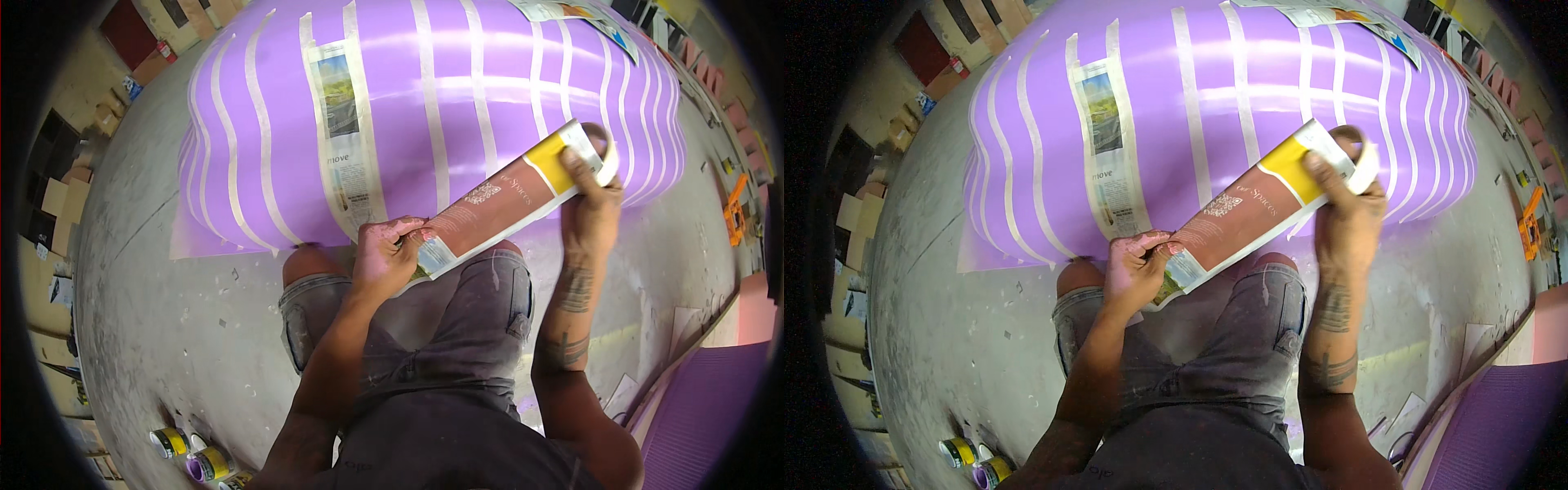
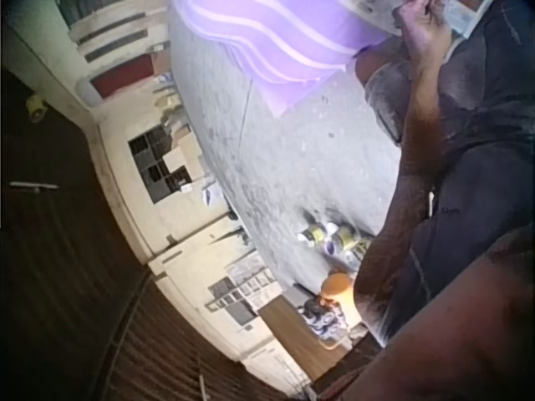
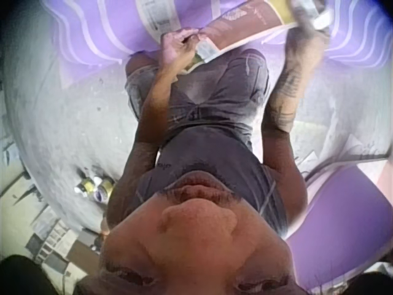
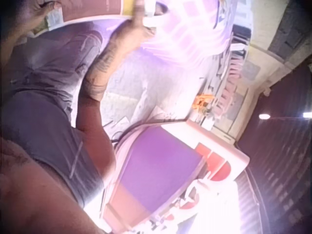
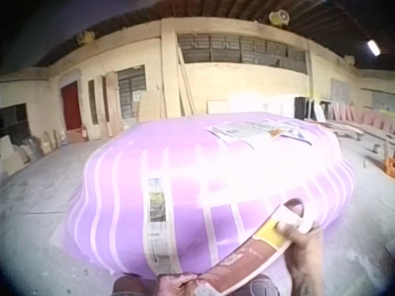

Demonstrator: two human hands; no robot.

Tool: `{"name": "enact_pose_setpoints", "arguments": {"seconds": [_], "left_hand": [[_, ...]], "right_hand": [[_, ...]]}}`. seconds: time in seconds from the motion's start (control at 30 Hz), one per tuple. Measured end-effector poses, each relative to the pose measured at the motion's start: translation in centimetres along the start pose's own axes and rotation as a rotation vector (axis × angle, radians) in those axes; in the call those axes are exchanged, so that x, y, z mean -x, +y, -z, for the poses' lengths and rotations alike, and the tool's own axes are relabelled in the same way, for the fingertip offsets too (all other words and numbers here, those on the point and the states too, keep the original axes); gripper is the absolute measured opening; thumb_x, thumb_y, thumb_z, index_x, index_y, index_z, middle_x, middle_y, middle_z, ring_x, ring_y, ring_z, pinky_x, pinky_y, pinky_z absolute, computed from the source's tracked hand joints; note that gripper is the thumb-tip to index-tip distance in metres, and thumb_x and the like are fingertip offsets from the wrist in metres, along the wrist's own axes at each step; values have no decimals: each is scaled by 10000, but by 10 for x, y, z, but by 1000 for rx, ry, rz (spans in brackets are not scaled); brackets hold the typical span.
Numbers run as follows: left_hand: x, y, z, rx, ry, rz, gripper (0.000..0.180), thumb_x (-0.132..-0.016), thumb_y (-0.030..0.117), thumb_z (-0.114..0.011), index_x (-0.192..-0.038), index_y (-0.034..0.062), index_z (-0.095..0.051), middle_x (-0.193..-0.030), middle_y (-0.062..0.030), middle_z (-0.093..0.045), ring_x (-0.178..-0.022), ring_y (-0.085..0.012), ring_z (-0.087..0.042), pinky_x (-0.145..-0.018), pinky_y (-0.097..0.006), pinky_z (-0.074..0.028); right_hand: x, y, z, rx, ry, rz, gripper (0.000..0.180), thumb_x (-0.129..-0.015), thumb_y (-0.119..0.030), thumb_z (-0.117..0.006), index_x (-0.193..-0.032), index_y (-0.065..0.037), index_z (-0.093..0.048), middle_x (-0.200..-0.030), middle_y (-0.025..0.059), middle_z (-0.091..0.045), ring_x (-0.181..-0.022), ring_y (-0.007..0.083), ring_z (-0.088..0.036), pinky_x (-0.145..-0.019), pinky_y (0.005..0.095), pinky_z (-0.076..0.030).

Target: Taping newspaper and color swatches onto a large purple curved furniture piece.

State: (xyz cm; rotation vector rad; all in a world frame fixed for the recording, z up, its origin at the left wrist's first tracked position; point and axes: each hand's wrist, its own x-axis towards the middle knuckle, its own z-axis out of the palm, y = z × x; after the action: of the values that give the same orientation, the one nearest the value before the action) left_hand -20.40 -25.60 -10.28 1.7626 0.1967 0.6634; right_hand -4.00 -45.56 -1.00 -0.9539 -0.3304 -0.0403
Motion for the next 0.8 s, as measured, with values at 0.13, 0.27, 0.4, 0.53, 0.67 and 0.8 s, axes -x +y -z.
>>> {"name": "enact_pose_setpoints", "arguments": {"seconds": [0.13, 0.27, 0.4, 0.53, 0.67, 0.8], "left_hand": [[-4, -8, 3, -82, 30, 53, 134, -917, -18, -670, -1011, -83, -740, -875, -159, -769, -802, -150, -717, -742, -294, -558], [-15, 3, 8, -143, 8, 116, 141, -919, 1, -694, -1026, -76, -742, -881, -171, -765, -783, -159, -712, -747, -296, -558], [-21, 9, 0, -173, -31, 18, 141, -923, 41, -705, -998, -75, -734, -849, -168, -756, -758, -156, -711, -708, -302, -549], [-22, 25, 2, -384, -110, -178, 182, -888, -2, -646, -1035, -7, -755, -896, -189, -751, -775, -320, -745, -708, -396, -583], [-25, 47, -14, -444, -133, -331, 124, -806, 13, -650, -912, 33, -712, -784, -189, -670, -713, -415, -664, -616, -478, -530], [-23, 45, -22, -400, -220, -338, 173, -743, 17, -687, -908, 53, -726, -813, -187, -690, -720, -406, -671, -673, -475, -536]], "right_hand": [[-35, -48, 38, -22, 50, 290, 379, -914, -10, -748, -1272, 27, -630, -1180, 110, -698, -1123, 193, -650, -1016, 336, -504], [-27, -86, 34, 320, 87, 559, 312, -963, -13, -701, -1259, 53, -632, -1192, 115, -695, -1071, 170, -662, -953, 307, -523], [30, -77, -9, 864, -131, 570, 253, -883, -32, -804, -1108, 21, -701, -1030, 105, -737, -895, 175, -694, -794, 315, -558], [58, -57, -61, 1444, -946, 1109, 430, -716, -103, -694, -1123, 34, -704, -1066, 144, -723, -1117, 298, -621, -965, 470, -498], [57, -24, -57, 1635, -1028, 1122, 430, -750, -144, -663, -1124, 65, -701, -1019, 134, -728, -1095, 284, -630, -1029, 444, -461], [49, -24, -19, 1620, -1096, 956, 183, -697, -173, -686, -832, -131, -803, -816, 71, -701, -861, 248, -652, -1001, 418, -437]]}}
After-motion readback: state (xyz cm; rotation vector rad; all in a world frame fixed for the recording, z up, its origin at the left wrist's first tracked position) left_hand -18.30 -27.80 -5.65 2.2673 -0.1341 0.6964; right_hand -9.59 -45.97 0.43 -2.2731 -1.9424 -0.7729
